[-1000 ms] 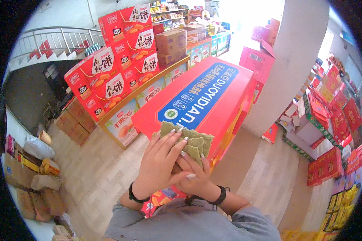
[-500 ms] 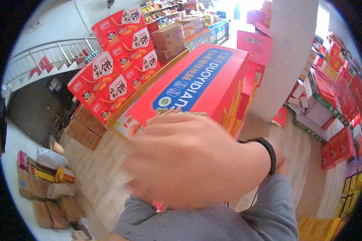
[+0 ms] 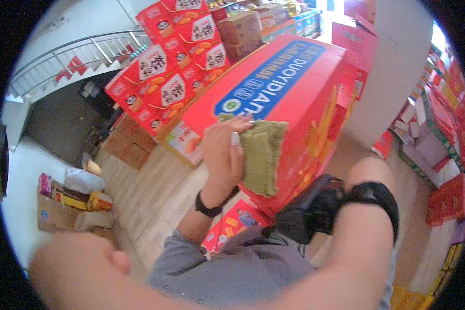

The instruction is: Cleaning the surfaces of various cardboard and plastic boxes using a cloth.

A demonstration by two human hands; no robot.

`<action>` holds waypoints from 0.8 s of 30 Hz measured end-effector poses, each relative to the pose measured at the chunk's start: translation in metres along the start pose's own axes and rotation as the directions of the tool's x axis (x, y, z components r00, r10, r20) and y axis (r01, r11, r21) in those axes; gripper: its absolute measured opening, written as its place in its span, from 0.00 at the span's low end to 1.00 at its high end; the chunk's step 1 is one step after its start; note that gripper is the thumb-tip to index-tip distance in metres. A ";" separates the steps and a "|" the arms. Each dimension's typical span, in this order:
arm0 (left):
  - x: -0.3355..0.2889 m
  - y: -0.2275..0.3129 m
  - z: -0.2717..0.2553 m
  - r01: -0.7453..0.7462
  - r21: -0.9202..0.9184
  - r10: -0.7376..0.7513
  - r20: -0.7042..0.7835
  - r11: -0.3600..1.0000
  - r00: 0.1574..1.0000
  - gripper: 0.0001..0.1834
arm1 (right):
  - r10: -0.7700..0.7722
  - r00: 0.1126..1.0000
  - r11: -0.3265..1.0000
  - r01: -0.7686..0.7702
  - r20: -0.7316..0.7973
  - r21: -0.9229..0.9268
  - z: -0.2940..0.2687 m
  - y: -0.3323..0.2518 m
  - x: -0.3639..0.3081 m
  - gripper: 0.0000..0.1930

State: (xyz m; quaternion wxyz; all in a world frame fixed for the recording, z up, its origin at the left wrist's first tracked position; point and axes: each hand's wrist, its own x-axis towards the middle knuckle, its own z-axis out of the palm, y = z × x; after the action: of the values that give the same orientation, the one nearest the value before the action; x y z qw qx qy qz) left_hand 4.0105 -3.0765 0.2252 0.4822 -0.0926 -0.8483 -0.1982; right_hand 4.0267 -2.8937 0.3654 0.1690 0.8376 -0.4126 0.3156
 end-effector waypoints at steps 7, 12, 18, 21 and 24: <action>0.006 -0.005 0.008 0.011 -0.042 -0.009 0.037 0.999 0.999 0.14 | -0.036 0.998 0.999 0.036 -0.051 0.000 0.012 0.022 0.017 0.13; 0.004 0.000 -0.002 0.011 -0.007 -0.011 0.004 1.000 1.000 0.16 | -0.145 0.983 0.988 0.149 -0.108 0.031 0.034 0.020 0.039 0.13; 0.006 -0.003 0.005 -0.011 -0.038 0.011 0.004 0.999 1.000 0.12 | -0.133 0.987 0.988 0.139 -0.085 0.062 0.055 0.012 0.045 0.14; 0.005 -0.003 0.004 -0.033 -0.026 0.033 0.000 0.999 0.999 0.12 | -0.095 0.993 0.992 0.100 -0.065 0.077 0.055 0.006 0.040 0.14; 0.004 -0.008 0.007 -0.025 -0.077 0.025 0.000 0.997 1.000 0.12 | -0.005 0.999 0.997 0.009 -0.049 0.070 0.048 0.008 0.024 0.15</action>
State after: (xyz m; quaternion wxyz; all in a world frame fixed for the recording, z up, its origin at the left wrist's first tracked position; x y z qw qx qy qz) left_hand 4.0002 -3.0805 0.2237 0.4804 -0.1219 -0.8389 -0.2248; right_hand 4.0497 -2.9386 0.3456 0.1505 0.8365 -0.3940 0.3498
